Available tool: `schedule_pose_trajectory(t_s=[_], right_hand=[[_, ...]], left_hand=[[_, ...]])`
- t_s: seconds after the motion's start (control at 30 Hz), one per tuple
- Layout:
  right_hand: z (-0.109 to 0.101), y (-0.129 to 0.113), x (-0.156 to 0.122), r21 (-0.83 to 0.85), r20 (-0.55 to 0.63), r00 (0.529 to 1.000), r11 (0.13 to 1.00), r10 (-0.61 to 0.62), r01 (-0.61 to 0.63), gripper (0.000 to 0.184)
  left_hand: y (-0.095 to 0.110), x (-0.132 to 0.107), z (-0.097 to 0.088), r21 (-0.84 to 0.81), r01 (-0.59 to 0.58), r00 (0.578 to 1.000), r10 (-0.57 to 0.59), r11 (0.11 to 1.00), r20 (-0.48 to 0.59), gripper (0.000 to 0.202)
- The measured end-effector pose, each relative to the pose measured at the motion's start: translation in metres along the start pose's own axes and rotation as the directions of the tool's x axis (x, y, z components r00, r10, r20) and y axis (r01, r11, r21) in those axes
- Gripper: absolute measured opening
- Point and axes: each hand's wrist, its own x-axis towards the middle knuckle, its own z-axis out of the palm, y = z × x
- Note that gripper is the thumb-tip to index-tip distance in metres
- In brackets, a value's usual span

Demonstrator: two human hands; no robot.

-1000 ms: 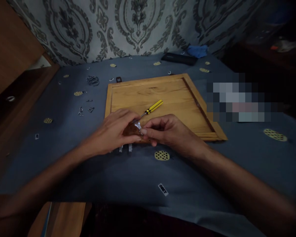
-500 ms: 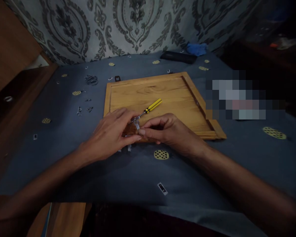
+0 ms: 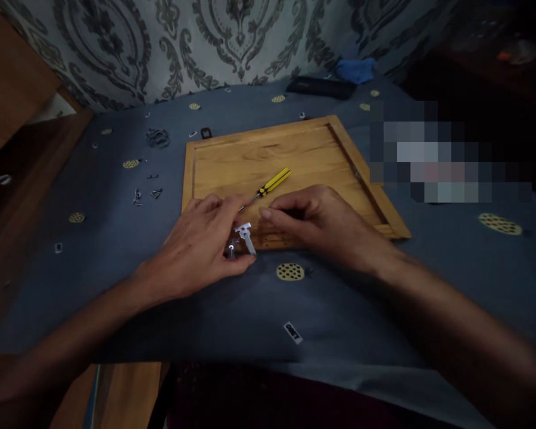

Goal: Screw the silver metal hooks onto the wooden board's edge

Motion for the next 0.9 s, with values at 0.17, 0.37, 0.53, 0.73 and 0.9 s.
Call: schedule_pose_trajectory(t_s=[0.17, 0.37, 0.53, 0.73, 0.9], right_hand=[[-0.002, 0.002, -0.001, -0.228, 0.043, 0.996, 0.97, -0.078, 0.086, 0.024], [0.0, 0.0, -0.005, -0.321, 0.182, 0.975, 0.93, -0.127, 0.181, 0.018], [0.001, 0.001, -0.009, -0.389, 0.231, 0.96, 0.889, -0.159, 0.241, 0.018], [0.004, 0.001, -0.012, -0.432, 0.247, 0.953, 0.86, -0.178, 0.272, 0.018], [0.003, 0.002, -0.017, -0.459, 0.295, 0.935, 0.829, -0.196, 0.319, 0.026]], left_hand=[[0.003, -0.001, 0.002, 0.046, -0.013, 0.998, 0.01, 0.999, 0.055, 0.066], [0.003, -0.001, 0.001, 0.032, -0.061, 0.995, 0.058, 0.998, 0.087, 0.067], [0.0, -0.001, 0.0, 0.024, -0.062, 0.994, 0.06, 0.998, 0.097, 0.069], [-0.003, -0.003, -0.001, 0.032, -0.074, 0.991, 0.07, 0.997, 0.114, 0.072], [-0.003, -0.004, -0.002, 0.045, -0.083, 0.989, 0.077, 0.995, 0.128, 0.074]])
